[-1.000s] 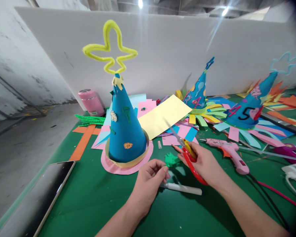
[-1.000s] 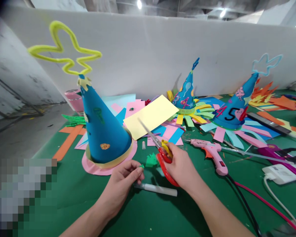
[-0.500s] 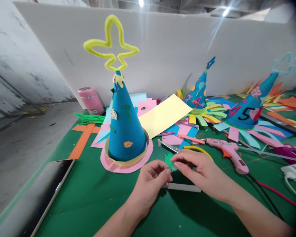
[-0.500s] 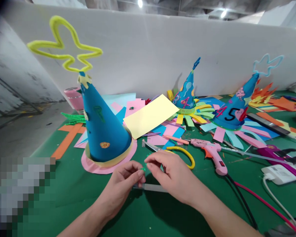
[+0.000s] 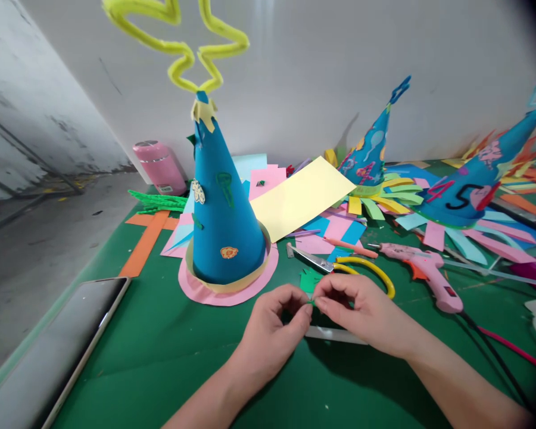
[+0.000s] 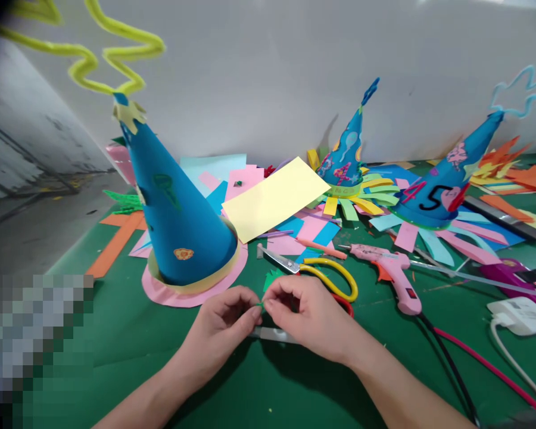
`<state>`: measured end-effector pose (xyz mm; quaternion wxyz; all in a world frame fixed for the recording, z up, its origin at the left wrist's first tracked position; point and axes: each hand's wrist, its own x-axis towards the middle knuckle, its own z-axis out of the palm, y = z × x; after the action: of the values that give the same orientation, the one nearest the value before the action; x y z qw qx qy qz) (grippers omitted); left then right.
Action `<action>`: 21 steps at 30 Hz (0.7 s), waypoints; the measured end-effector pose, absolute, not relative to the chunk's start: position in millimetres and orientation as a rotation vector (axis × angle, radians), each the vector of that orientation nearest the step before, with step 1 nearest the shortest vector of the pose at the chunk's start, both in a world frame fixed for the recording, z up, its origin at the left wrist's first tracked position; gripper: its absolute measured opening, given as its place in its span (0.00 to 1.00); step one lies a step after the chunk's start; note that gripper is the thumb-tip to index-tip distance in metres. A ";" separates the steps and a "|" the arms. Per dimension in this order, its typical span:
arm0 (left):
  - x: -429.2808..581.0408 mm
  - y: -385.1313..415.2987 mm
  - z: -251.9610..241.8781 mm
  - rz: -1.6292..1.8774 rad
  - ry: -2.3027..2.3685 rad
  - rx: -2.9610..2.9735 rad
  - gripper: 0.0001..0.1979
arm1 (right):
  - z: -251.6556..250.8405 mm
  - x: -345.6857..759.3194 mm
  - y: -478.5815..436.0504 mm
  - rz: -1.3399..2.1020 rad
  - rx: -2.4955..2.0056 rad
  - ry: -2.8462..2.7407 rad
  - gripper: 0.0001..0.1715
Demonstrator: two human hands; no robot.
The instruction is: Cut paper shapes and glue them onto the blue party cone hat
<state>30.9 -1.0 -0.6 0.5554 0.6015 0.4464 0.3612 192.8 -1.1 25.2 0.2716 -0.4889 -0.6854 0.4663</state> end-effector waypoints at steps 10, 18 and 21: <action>31.4 -2.3 0.2 0.870 1.088 1.691 0.05 | 21.5 194.8 -1.7 1.105 -1.328 -2.049 0.08; 31.5 -4.3 -0.1 0.811 1.088 1.935 0.08 | 16.3 194.8 -3.8 0.649 -1.260 -2.363 0.07; 29.3 -1.5 2.4 0.816 1.097 1.677 0.05 | 18.7 195.2 -3.5 0.697 -1.286 -2.229 0.06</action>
<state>29.3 -1.5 2.4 0.4695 0.6843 0.4477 0.3329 195.2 -3.5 18.7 0.2355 -0.4687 -0.8126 0.2541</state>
